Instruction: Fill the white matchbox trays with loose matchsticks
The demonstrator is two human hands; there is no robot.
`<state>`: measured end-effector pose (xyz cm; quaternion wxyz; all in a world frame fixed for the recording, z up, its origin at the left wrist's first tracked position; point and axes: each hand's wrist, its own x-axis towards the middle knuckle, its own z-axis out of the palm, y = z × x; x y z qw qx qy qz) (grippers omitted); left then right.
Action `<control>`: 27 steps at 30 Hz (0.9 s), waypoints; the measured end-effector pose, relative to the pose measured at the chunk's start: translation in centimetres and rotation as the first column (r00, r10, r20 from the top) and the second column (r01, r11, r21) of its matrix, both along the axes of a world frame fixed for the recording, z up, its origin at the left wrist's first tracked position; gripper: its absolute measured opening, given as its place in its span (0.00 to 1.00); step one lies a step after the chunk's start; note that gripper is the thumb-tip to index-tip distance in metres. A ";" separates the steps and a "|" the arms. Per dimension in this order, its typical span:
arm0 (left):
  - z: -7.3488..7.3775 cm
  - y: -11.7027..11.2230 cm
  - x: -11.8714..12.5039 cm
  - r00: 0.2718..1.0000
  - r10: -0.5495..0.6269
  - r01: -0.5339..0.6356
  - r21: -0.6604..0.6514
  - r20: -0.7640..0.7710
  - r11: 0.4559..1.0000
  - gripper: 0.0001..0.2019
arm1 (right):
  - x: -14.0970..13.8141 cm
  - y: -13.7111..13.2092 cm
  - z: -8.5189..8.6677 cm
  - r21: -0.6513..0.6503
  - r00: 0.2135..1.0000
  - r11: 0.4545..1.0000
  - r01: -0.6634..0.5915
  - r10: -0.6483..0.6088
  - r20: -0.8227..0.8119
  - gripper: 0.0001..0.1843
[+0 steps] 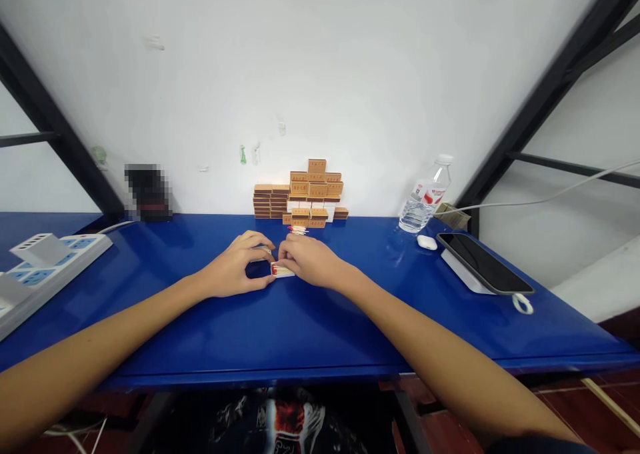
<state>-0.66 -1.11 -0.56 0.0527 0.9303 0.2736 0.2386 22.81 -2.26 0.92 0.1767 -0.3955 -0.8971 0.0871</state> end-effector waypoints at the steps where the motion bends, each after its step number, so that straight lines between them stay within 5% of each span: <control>1: 0.0 0.0 0.0 1.000 0.000 0.000 0.000 -0.003 1.000 0.10 | 0.2 0.1 0.1 0.001 1.000 1.000 -0.002 0.002 0.001 0.03; 8: -0.2 0.0 -0.1 1.000 -0.020 0.020 0.008 0.019 1.000 0.10 | 3.2 3.2 -0.1 0.113 0.972 0.966 0.232 -0.224 -0.076 0.04; 13: -0.3 0.1 -0.1 1.000 -0.022 0.022 0.003 0.018 1.000 0.10 | 4.0 6.1 -1.9 0.041 0.934 0.936 0.350 -0.345 -0.097 0.09; 27: -0.2 0.0 0.0 1.000 -0.017 0.017 0.002 0.017 1.000 0.11 | 3.3 7.2 -2.8 0.054 0.953 0.958 0.283 -0.287 0.093 0.09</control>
